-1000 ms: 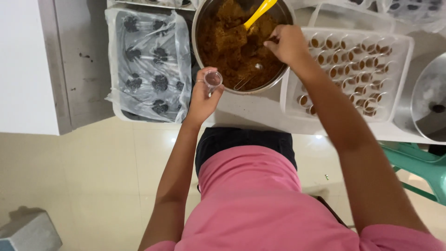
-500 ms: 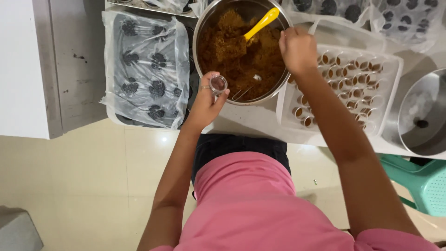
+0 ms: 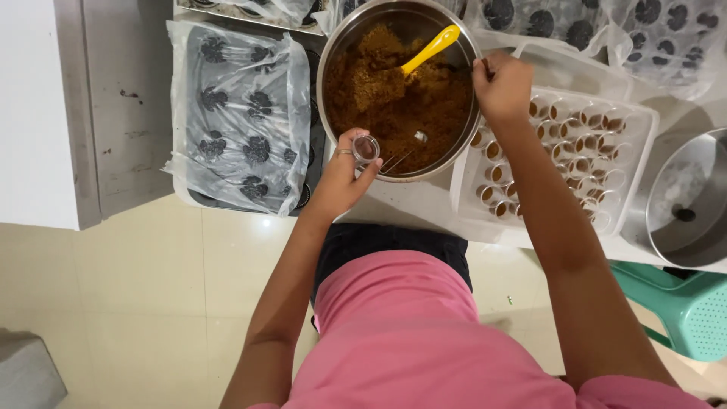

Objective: Filling small plastic containers with a pastry mixture and organizing them into a tray.

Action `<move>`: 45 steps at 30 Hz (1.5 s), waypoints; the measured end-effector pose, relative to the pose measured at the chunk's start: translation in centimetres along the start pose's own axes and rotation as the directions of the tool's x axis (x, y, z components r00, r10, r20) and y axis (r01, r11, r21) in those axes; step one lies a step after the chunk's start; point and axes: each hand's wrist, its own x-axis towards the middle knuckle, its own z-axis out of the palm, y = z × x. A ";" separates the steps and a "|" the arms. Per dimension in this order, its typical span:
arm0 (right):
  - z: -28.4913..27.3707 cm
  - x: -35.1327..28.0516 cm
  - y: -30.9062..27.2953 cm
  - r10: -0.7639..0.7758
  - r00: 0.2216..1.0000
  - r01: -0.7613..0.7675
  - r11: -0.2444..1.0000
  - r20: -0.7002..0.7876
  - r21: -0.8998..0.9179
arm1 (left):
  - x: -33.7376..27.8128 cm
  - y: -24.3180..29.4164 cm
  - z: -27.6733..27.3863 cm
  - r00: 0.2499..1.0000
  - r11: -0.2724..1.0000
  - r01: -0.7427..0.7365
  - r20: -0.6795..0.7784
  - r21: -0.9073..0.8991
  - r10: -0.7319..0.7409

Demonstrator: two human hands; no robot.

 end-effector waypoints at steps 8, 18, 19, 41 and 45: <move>1.5 -1.4 -0.3 -0.030 0.999 0.031 0.999 0.041 -0.027 | -0.5 -1.5 -0.1 0.983 0.906 -0.153 -0.037 0.396 0.182; 1.0 -2.1 0.4 0.116 0.981 -0.109 0.993 0.158 -0.055 | 0.4 0.5 -1.3 0.972 0.874 -0.170 -0.067 0.455 0.225; 0.4 -2.0 0.1 0.119 0.981 -0.111 0.992 0.156 -0.057 | 0.9 0.5 -1.3 0.972 0.874 -0.173 -0.064 0.454 0.226; -0.1 -3.2 0.9 0.032 0.996 -0.024 0.996 0.089 -0.088 | 2.0 0.0 -0.6 0.953 0.834 -0.230 -0.058 0.501 0.298; -3.0 -3.4 -0.1 0.090 0.993 -0.090 0.996 0.079 -0.009 | 3.3 0.5 -0.1 0.958 0.818 -0.221 -0.040 0.532 0.285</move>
